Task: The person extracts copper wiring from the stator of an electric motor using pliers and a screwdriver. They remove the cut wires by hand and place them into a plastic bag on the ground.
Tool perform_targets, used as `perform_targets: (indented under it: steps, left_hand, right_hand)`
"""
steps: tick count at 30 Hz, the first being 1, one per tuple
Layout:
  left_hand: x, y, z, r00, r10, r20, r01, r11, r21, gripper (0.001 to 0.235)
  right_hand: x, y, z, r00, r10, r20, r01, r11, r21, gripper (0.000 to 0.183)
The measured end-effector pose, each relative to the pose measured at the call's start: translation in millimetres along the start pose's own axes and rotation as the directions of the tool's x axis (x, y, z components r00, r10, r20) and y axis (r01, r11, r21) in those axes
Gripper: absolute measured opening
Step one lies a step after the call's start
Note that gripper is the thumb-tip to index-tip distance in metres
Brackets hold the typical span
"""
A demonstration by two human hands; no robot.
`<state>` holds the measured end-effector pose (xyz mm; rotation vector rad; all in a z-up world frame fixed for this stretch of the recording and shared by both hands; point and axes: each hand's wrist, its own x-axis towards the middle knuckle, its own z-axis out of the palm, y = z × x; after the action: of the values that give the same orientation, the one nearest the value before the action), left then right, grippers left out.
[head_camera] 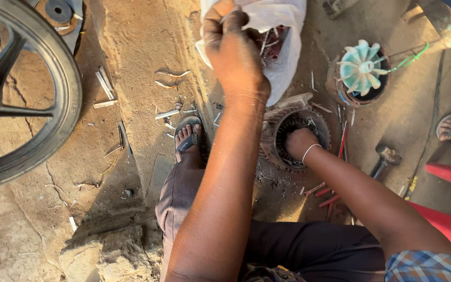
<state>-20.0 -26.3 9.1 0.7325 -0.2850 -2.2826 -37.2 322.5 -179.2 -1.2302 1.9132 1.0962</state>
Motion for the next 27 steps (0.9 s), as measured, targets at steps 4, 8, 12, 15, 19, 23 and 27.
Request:
perform_targets:
  steps: [4, 8, 12, 15, 19, 23, 27]
  left_hand:
    - [-3, 3, 3, 0.997, -0.048, -0.052, 0.050, 0.998, 0.030, 0.005]
    - [-3, 9, 5, 0.998, -0.023, -0.057, 0.025, 0.999, 0.045, 0.007]
    - [-4, 8, 3, 1.000, -0.008, -0.028, 0.009, 0.999, 0.048, 0.007]
    - [-1, 10, 3, 1.000, -0.012, -0.018, 0.013, 0.999, 0.049, 0.009]
    - [0, 15, 2, 0.999, -0.043, -0.014, 0.044, 0.998, 0.050, 0.011]
    - [-1, 17, 1, 0.999, -0.047, -0.010, 0.048, 0.996, 0.075, 0.013]
    - [5, 8, -2, 0.994, -0.109, 0.014, 0.108, 0.994, 0.026, 0.014]
  right_hand:
    - [32, 4, 33, 0.990, -0.039, 0.134, 0.043, 0.999, -0.023, 0.022]
    - [48, 10, 47, 0.986, -0.058, 0.158, 0.060, 0.998, -0.010, 0.021]
    - [42, 13, 54, 0.986, -0.064, 0.157, 0.062, 0.998, 0.013, 0.021]
    - [36, 19, 43, 0.990, -0.070, 0.125, 0.068, 0.997, 0.022, 0.021]
    - [-9, 25, 4, 0.994, -0.104, 0.022, 0.100, 0.987, 0.127, 0.021]
    - [-102, 39, -68, 0.982, -0.004, -0.187, 0.100, 0.856, 0.507, 0.034]
    - [-193, 43, -113, 0.865, 0.373, -0.336, 0.134, 0.473, 0.871, 0.024]
